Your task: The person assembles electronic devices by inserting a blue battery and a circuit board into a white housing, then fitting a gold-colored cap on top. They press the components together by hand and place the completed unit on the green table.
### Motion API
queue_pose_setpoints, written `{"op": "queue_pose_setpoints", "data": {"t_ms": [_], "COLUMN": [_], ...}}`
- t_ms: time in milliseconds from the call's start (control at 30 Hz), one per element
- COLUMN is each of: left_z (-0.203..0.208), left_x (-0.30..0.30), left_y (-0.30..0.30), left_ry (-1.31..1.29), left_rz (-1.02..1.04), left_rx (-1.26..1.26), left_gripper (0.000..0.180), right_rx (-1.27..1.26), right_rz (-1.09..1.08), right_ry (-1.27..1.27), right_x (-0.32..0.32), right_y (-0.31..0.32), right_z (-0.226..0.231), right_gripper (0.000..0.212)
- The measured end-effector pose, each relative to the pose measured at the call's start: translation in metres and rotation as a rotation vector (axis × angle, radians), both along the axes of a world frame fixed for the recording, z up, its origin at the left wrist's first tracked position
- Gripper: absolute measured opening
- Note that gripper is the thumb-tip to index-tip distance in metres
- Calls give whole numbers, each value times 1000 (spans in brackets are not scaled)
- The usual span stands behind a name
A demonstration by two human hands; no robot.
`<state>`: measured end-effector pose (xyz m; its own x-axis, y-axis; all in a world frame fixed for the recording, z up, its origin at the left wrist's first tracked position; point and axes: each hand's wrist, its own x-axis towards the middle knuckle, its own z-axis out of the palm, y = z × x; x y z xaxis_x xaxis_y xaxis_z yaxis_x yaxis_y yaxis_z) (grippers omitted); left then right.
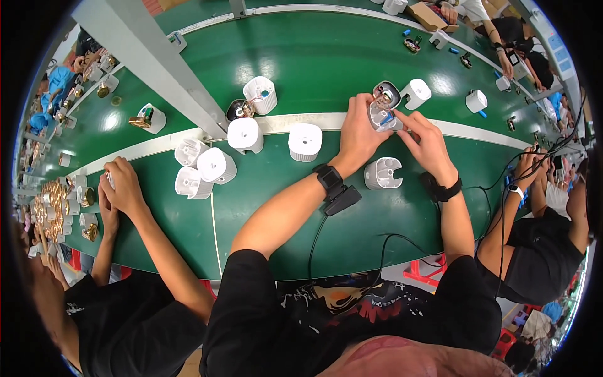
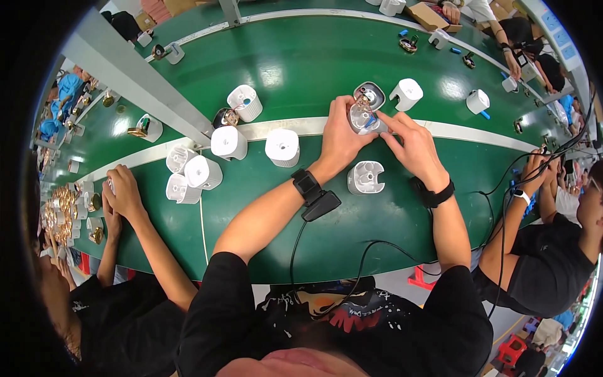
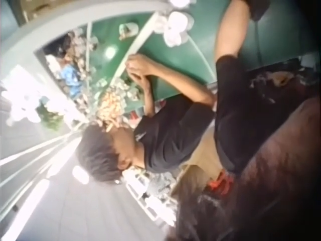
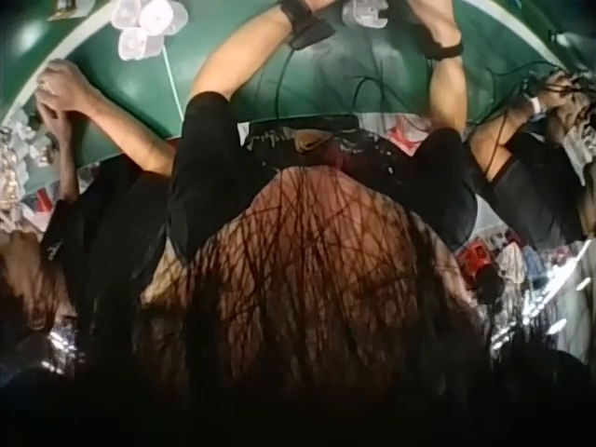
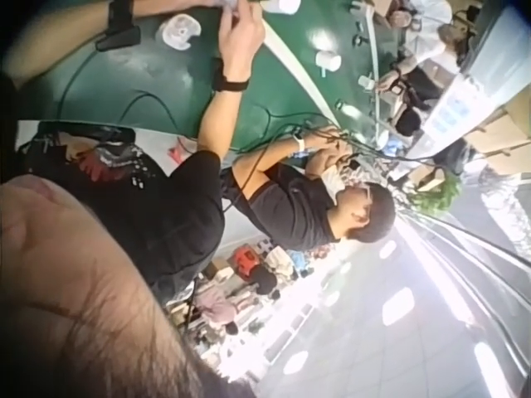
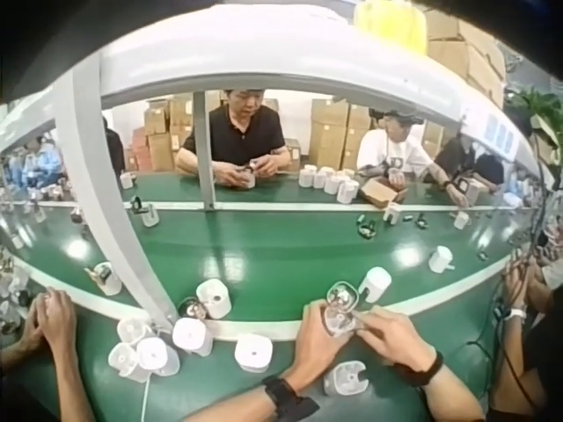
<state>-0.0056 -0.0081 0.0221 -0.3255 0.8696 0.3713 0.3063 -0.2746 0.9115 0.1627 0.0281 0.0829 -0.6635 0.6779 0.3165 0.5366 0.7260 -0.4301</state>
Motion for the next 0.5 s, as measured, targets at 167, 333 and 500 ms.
{"op": "queue_pose_setpoints", "data": {"t_ms": [167, 333, 500], "left_z": [0, 4, 2], "left_x": [3, 1, 4], "left_y": [3, 3, 2], "left_ry": [16, -7, -44], "left_rz": [11, 4, -20], "left_rx": [3, 1, -12], "left_gripper": [67, 67, 67], "right_rx": [79, 9, -5], "right_rz": [39, 17, -39], "right_ry": [47, 84, -3], "right_x": [-2, -8, -5], "right_y": [6, 13, 4], "right_z": [3, -2, 4], "right_gripper": [40, 33, 32]}}
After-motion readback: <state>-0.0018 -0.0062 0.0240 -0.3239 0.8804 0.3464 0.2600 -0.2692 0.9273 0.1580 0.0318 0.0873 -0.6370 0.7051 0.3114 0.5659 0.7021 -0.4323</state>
